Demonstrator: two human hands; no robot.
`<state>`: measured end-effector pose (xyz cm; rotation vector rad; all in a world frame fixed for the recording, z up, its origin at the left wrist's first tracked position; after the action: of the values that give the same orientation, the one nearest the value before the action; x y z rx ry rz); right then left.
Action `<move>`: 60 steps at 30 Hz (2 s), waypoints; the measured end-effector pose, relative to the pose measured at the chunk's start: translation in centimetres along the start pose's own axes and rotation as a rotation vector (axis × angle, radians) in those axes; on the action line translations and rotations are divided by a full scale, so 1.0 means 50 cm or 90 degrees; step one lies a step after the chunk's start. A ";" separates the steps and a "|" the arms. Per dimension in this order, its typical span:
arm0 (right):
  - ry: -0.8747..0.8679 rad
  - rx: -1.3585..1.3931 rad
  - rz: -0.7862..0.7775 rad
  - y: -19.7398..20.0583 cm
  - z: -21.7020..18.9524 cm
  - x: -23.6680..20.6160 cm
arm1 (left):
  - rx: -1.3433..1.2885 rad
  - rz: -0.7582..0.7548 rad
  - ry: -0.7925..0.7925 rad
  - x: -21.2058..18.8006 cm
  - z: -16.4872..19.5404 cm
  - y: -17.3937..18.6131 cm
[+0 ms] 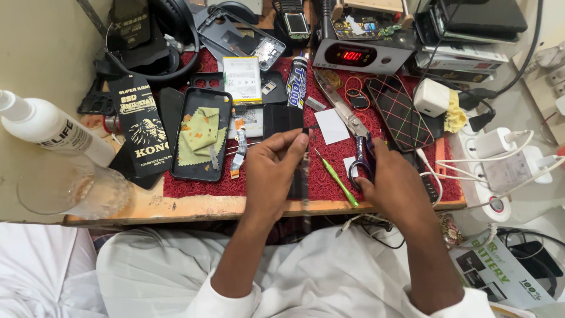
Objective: The person is repairing a disassembled smartphone by applying black adhesive tape to the internal frame. They use scissors to cut the tape and tweezers to position it precisely along the edges of the device's chassis.
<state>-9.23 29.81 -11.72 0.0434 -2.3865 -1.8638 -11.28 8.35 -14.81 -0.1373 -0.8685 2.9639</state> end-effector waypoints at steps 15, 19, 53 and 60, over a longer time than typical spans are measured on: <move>-0.149 0.825 -0.195 -0.027 0.085 -0.074 | -0.207 0.052 -0.038 -0.039 0.011 -0.024; -0.170 0.993 -0.039 -0.078 0.025 -0.182 | -0.228 0.078 -0.034 -0.065 0.014 -0.036; 0.004 0.493 0.040 -0.017 -0.138 -0.259 | -0.303 -0.068 -0.159 -0.169 0.039 -0.063; -0.009 0.514 0.036 -0.027 -0.129 -0.261 | -0.306 -0.039 -0.172 -0.169 0.023 -0.057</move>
<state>4.34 24.44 -12.39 0.0298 -2.9258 -0.7710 -2.93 9.52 -11.73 0.2749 -1.5725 2.6940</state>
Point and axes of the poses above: each hand's wrist, its own x-axis towards the middle knuckle, its own y-axis out of the back of the hand, z = x × y, the point moved 2 cm from there along x, towards the middle knuckle, and after that the axes turned 5 degrees about y, right-handed, at the moved point
